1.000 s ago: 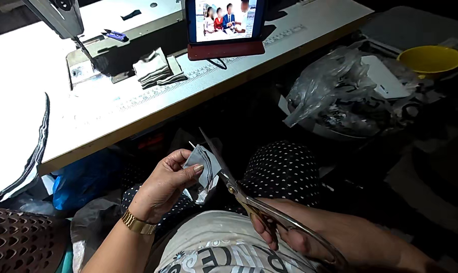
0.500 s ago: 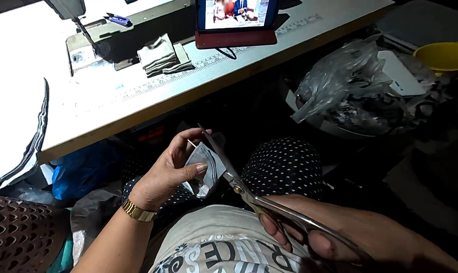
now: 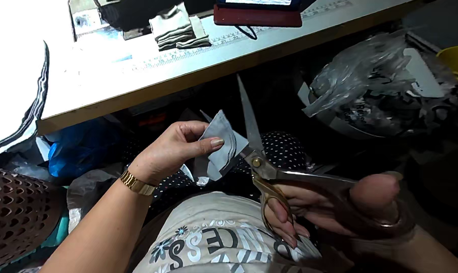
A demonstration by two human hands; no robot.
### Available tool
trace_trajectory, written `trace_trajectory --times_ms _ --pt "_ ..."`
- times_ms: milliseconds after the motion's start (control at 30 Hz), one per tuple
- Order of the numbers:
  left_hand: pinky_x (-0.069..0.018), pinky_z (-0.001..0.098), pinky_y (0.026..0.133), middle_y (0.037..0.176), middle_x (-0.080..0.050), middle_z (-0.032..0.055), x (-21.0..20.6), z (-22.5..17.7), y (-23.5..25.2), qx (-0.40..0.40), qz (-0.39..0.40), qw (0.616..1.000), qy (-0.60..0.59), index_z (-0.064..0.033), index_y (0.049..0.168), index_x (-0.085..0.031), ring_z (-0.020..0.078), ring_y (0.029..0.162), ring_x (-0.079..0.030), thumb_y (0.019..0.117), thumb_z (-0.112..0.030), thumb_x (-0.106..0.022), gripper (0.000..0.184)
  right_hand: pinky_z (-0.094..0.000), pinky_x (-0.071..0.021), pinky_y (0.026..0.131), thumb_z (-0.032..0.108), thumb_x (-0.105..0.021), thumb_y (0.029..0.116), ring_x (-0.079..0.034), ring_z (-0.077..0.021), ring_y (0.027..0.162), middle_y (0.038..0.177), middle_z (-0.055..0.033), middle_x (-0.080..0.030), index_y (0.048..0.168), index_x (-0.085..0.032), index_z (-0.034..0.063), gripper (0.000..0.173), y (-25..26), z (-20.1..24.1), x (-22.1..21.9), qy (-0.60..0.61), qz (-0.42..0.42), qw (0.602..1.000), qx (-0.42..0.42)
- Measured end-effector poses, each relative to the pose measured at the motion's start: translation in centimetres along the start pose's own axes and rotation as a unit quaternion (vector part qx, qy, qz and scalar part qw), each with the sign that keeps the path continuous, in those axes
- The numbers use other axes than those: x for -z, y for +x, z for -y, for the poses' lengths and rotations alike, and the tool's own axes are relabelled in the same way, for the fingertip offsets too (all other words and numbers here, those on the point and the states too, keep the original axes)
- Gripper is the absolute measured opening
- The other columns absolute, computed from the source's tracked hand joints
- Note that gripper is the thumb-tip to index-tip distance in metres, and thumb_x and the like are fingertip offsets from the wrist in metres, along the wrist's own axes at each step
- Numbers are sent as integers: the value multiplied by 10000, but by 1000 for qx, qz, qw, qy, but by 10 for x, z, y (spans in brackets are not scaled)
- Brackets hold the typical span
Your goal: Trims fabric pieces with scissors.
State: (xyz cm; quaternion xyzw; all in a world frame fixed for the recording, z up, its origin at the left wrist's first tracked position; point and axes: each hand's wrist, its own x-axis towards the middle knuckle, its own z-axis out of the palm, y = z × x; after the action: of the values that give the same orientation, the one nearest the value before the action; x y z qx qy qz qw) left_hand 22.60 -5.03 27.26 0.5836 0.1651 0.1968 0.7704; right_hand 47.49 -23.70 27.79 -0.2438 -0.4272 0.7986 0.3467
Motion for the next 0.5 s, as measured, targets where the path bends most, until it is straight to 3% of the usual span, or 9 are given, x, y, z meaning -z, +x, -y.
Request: trace_trajectory --times_ms 100,233,300,400,500 --pt "-601 245 785 900 -741 17 1 -9 3 -1 13 1000 1 -64 1005 -716 65 829 -706 971 -33 -622 104 -212 -548 711 896 -458 808 -660 -86 851 928 18 -654 1077 -663 153 817 3 1 3 37 20 999 16" --pt "-600 250 790 902 -735 19 6 -14 3 -12 22 1000 3 -61 1004 -705 68 834 -703 978 -37 -611 101 -174 -526 656 776 -556 866 -647 -43 758 851 55 -653 991 -687 191 612 5 3 -5 96 -13 994 40" --pt "-590 246 806 910 -730 14 10 -14 2 -21 21 1000 4 -61 1015 -696 63 845 -696 982 -24 -595 113 -154 -525 599 694 -601 895 -634 -17 681 798 62 -644 1003 -695 173 540 6 2 -10 108 -48 992 48" --pt "-591 248 823 930 -736 16 18 -11 0 -35 26 999 -3 -61 1043 -692 66 868 -700 976 -5 -587 137 -138 -510 534 595 -641 930 -603 9 599 727 79 -620 933 -688 166 431 8 0 -16 68 -100 992 43" --pt "-594 243 808 937 -737 19 25 -9 -2 -36 27 999 9 -65 1047 -700 68 865 -703 972 -11 -602 134 -148 -515 538 596 -648 930 -609 -6 607 724 68 -610 900 -659 158 439 10 -1 -15 27 -100 994 29"
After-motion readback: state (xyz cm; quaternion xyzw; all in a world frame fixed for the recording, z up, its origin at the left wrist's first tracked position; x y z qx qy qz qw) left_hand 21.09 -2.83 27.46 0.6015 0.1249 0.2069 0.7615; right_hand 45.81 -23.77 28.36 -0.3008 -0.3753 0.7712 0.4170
